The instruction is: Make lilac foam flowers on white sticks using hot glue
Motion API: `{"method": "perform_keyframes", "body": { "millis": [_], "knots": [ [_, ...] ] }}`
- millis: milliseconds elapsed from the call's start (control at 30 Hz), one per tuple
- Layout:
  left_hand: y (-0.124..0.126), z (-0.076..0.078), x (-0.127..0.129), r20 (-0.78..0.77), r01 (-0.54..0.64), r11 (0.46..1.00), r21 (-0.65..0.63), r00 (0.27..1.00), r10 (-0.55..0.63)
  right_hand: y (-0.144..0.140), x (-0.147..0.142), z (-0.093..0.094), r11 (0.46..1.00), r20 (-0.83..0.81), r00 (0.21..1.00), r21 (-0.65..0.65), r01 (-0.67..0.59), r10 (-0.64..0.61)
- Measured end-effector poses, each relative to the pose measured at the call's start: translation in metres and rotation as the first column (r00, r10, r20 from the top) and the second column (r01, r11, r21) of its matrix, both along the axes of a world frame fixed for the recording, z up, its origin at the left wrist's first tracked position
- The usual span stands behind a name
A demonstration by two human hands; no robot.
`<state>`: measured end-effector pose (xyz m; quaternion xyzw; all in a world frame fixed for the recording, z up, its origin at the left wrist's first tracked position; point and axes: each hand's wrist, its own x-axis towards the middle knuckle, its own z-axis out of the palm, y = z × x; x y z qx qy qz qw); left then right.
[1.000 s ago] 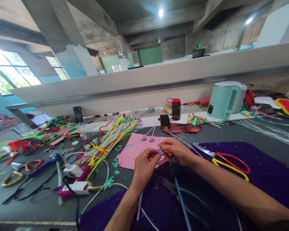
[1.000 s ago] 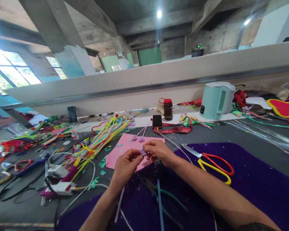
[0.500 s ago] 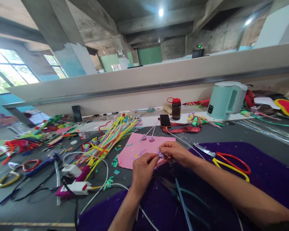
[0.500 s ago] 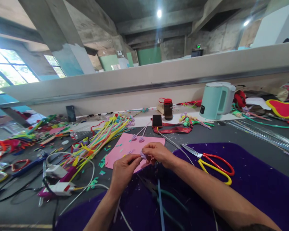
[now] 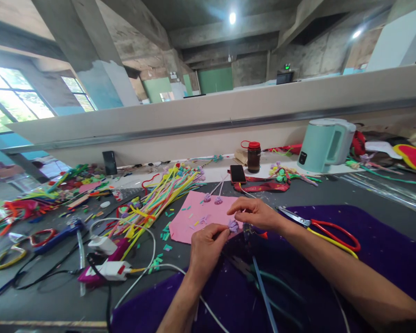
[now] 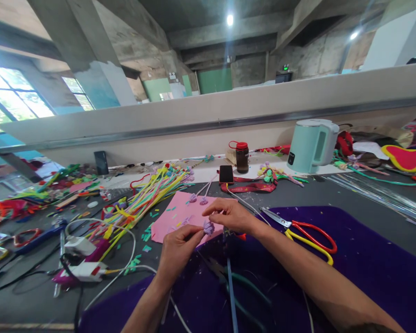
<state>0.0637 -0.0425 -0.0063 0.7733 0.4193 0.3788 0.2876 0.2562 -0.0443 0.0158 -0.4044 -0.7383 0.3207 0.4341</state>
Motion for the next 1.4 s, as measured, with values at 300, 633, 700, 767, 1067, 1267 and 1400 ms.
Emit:
{"method": "perform_keyframes", "body": {
  "millis": [300, 633, 700, 767, 1067, 1267, 1400],
  "knots": [
    [0.0, 0.001, -0.001, -0.006, 0.032, 0.999, -0.01, 0.999, -0.032, 0.0, 0.0, -0.003, 0.985, 0.097, 0.992, 0.142, -0.095, 0.082],
    [0.0, 0.001, 0.0, -0.023, 0.068, 0.997, 0.047, 0.997, -0.067, 0.0, 0.0, -0.001, 0.999, 0.192, 0.981, 0.043, 0.003, -0.011],
    [0.0, 0.0, 0.0, -0.05, 0.083, 0.994, 0.068, 0.996, -0.08, -0.001, 0.0, 0.0, 1.0, 0.212, 0.977, 0.014, 0.004, -0.007],
    [0.0, -0.002, -0.001, -0.088, 0.103, 0.991, 0.081, 0.992, -0.095, -0.002, 0.0, 0.001, 1.0, 0.203, 0.979, -0.016, 0.003, 0.0],
    [0.0, -0.009, -0.002, -0.187, 0.086, 0.977, 0.196, 0.981, -0.049, 0.0, -0.004, -0.003, 0.991, 0.104, 0.993, -0.125, -0.043, 0.056],
    [-0.002, -0.008, -0.002, -0.212, 0.092, 0.955, 0.282, 0.977, -0.031, -0.002, -0.004, 0.0, 0.991, 0.098, 0.993, -0.126, -0.048, 0.06],
    [-0.003, -0.009, -0.002, -0.213, 0.097, 0.942, 0.322, 0.977, -0.028, -0.005, -0.005, 0.002, 0.996, 0.109, 0.993, -0.085, -0.033, 0.042]
  ]
}}
